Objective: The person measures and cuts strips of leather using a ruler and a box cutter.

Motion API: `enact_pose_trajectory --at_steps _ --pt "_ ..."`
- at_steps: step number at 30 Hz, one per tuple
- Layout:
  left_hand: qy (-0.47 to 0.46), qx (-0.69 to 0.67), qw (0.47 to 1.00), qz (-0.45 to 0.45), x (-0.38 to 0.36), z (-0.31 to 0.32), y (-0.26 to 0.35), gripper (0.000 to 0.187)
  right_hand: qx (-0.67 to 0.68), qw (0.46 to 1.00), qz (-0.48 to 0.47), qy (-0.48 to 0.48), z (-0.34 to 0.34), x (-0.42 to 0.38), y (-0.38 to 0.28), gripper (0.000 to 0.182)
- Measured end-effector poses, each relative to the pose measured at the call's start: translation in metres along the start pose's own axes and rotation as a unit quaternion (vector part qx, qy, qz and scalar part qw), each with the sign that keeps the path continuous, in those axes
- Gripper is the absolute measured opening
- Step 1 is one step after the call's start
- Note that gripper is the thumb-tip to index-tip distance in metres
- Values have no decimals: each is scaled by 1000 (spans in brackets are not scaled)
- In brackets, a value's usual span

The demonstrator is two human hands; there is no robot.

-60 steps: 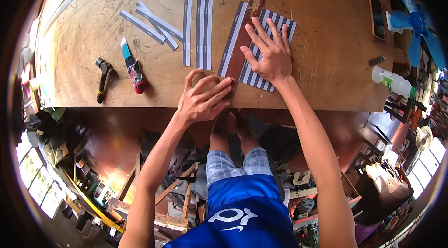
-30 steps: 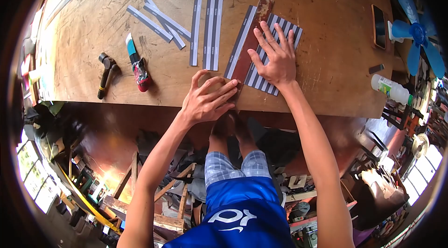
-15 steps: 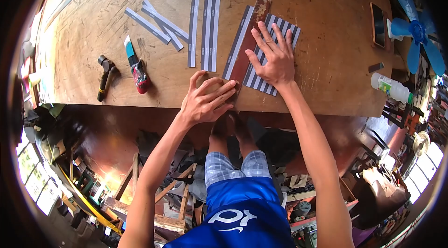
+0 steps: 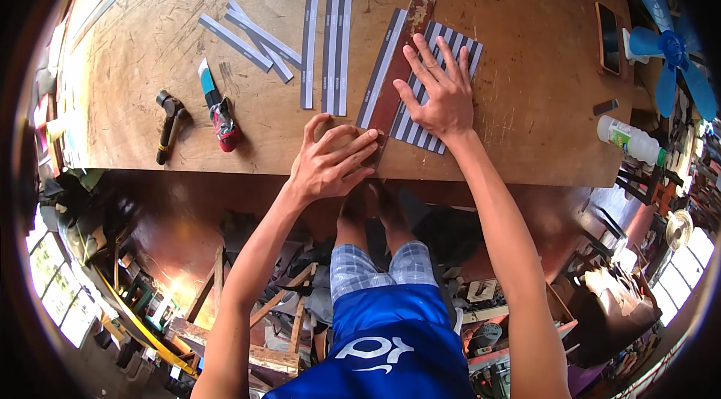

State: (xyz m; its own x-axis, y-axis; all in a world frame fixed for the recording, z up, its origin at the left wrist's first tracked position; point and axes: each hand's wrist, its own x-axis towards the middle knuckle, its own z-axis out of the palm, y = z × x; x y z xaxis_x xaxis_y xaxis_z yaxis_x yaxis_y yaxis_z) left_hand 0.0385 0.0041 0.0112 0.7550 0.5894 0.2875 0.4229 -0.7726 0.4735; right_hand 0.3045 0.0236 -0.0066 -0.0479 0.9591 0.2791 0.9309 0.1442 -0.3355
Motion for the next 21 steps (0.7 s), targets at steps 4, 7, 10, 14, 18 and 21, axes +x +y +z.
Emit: enact_pose_trajectory --at_steps 4,7,10,14,18,21 --pt "-1 2 1000 1 0 0 0 45 -1 1000 -1 1 0 0 0 55" --pt "0 4 1000 0 1 -1 0 45 -3 1000 -1 0 0 0 0 55" --pt "0 2 1000 -2 0 0 0 44 -2 1000 0 1 1 -1 1 55" --pt "4 5 1000 -1 0 0 0 44 -1 1000 1 1 1 -1 1 55" --pt "2 4 1000 -2 0 0 0 44 2 1000 2 1 1 0 0 55" --pt "1 5 1000 0 0 0 0 44 3 1000 1 2 1 0 0 55"
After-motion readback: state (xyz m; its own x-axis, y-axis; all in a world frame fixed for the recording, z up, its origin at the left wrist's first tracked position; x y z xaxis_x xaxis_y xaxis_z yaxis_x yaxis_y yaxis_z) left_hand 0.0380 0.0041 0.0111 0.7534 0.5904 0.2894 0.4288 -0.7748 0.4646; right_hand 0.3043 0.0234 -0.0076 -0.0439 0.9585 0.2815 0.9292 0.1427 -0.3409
